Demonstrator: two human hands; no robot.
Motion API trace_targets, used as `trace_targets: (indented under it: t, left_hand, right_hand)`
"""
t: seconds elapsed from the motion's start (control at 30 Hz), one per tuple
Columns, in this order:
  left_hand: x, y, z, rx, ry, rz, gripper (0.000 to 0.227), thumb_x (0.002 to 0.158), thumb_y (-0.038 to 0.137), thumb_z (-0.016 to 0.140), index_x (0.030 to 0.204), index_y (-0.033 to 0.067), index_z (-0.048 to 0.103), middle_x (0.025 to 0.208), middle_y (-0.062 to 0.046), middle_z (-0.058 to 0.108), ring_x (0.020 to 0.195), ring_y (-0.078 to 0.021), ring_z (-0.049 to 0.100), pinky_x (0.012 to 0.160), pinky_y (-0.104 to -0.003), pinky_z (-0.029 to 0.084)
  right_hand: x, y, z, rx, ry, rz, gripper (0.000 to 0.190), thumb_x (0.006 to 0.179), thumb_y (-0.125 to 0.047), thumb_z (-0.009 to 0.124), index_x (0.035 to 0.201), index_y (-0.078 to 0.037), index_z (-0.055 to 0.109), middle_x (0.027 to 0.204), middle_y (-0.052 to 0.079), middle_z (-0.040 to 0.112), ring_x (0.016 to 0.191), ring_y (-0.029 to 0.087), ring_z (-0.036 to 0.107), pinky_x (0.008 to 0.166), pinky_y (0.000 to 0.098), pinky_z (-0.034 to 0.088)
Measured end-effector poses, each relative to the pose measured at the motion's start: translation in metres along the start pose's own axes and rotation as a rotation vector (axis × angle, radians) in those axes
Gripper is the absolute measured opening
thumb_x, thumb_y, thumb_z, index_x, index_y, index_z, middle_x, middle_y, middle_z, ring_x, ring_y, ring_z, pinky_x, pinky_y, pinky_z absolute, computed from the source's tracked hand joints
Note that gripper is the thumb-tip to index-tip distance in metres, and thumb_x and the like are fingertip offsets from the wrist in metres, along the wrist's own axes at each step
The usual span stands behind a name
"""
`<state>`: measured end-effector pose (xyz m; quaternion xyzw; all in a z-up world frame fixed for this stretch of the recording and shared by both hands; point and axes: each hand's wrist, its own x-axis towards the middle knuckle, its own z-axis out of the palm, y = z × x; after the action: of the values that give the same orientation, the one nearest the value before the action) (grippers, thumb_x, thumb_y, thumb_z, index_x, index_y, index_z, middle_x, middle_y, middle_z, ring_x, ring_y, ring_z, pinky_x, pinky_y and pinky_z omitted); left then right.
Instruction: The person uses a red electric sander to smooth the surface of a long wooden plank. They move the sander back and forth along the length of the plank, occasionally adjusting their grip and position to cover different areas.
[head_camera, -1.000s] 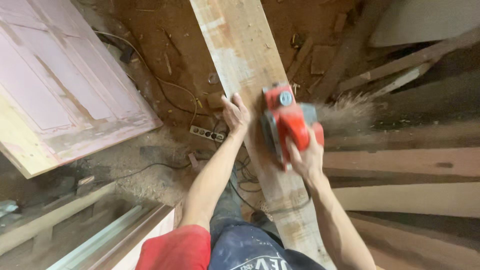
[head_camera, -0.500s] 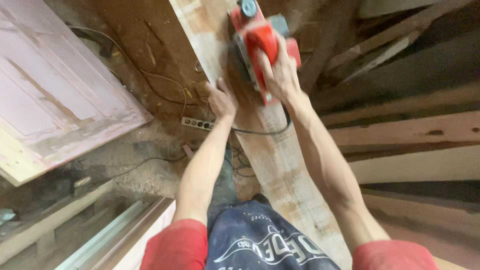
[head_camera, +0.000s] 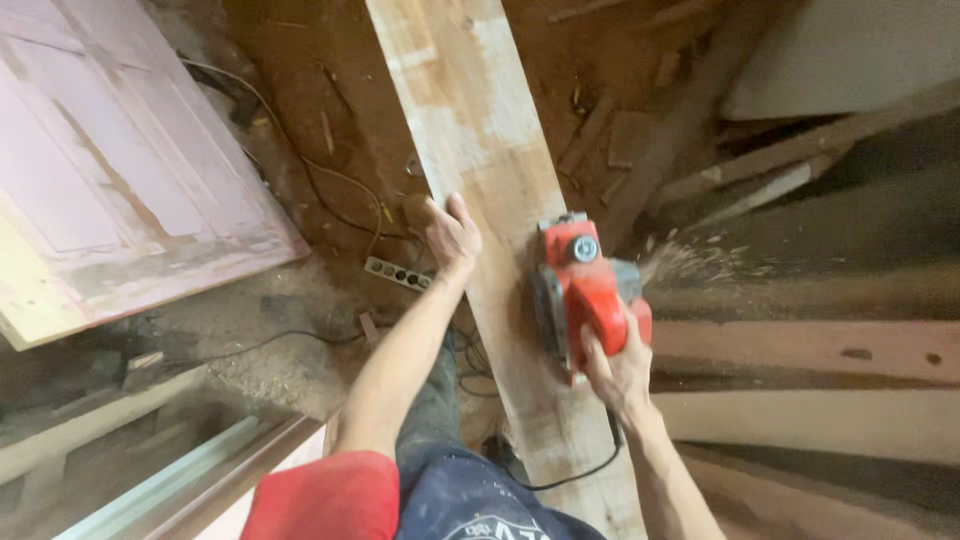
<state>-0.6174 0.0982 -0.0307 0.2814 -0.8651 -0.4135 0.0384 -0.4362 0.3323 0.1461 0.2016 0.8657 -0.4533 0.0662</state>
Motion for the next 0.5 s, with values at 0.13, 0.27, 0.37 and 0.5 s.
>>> trace_targets:
  t: [0.13, 0.27, 0.37, 0.5]
  left_hand:
    - [-0.001, -0.008, 0.008, -0.028, 0.025, 0.049, 0.059, 0.109, 0.041, 0.048, 0.138, -0.0102, 0.041, 0.095, -0.038, 0.067, 0.088, -0.0527, 0.067, 0.076, -0.055, 0.052]
    - [-0.009, -0.017, 0.009, -0.227, -0.054, 0.023, 0.064, 0.104, 0.045, 0.043, 0.138, -0.0097, 0.038, 0.102, -0.030, 0.071, 0.094, -0.0470, 0.070, 0.077, -0.052, 0.054]
    - [0.010, -0.012, -0.006, -0.207, -0.220, -0.010, 0.074, 0.102, 0.052, 0.043, 0.143, -0.0082, 0.034, 0.112, -0.028, 0.070, 0.102, -0.0471, 0.068, 0.085, -0.054, 0.052]
    - [0.000, 0.007, -0.051, -0.116, -0.100, 0.020, 0.071, 0.103, 0.053, 0.048, 0.150, 0.0003, 0.040, 0.146, -0.032, 0.047, 0.129, -0.0467, 0.046, 0.108, -0.053, 0.035]
  right_hand:
    - [0.172, -0.119, 0.068, 0.009, 0.022, -0.373, 0.054, 0.095, -0.028, 0.068, 0.143, -0.008, 0.053, 0.120, 0.021, 0.071, 0.113, 0.035, 0.070, 0.096, 0.0412, 0.052]
    - [0.314, -0.207, 0.138, 0.001, 0.066, -0.496, 0.049, 0.093, -0.029, 0.072, 0.133, -0.005, 0.055, 0.111, 0.024, 0.071, 0.106, 0.040, 0.069, 0.092, 0.0443, 0.052]
    - [0.344, -0.231, 0.161, 0.042, 0.039, -0.544, 0.051, 0.091, -0.027, 0.072, 0.132, -0.003, 0.053, 0.111, 0.024, 0.071, 0.107, 0.039, 0.069, 0.093, 0.0436, 0.052]
    - [0.259, -0.190, 0.129, 0.000, -0.075, -0.473, 0.046, 0.096, -0.028, 0.070, 0.132, -0.004, 0.055, 0.112, 0.023, 0.071, 0.107, 0.040, 0.068, 0.094, 0.0445, 0.053]
